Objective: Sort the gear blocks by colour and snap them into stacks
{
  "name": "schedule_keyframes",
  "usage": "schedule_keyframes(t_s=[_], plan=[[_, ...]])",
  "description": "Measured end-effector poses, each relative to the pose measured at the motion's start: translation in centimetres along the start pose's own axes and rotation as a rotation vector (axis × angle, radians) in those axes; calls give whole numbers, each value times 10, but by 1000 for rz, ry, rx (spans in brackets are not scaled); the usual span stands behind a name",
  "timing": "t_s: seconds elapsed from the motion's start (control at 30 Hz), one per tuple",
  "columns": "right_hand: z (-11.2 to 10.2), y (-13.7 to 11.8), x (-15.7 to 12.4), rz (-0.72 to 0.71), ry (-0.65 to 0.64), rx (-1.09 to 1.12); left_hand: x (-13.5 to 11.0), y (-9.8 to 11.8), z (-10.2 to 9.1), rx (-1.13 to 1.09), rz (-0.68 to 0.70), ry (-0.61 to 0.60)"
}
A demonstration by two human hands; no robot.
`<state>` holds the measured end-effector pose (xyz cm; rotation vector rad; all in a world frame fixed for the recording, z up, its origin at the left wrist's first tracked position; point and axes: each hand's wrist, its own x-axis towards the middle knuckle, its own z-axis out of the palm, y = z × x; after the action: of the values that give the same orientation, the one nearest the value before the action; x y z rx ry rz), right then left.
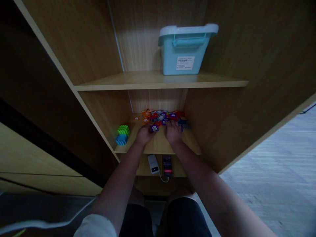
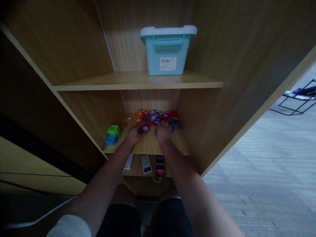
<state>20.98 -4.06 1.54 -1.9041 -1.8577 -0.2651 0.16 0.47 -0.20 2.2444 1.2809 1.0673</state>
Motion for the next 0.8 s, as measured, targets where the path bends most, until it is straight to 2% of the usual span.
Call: schedule_keyframes(t_s=[0.07,0.23,0.4,0.57,0.8], plan=[[1,1,1,6,-6,1,-2,5,-1,-15,18,-11],[4,1,3,22,-25,16,-3,12,-5,117,140,-112],[6,3,5,29,-41,24,-2,11,-5,169,151,-150],[6,3,5,11,-45,26,-1,10,-5,128,180,-179],[3,2,3,1,-36,27,-1,7,-4,114,170,-177]])
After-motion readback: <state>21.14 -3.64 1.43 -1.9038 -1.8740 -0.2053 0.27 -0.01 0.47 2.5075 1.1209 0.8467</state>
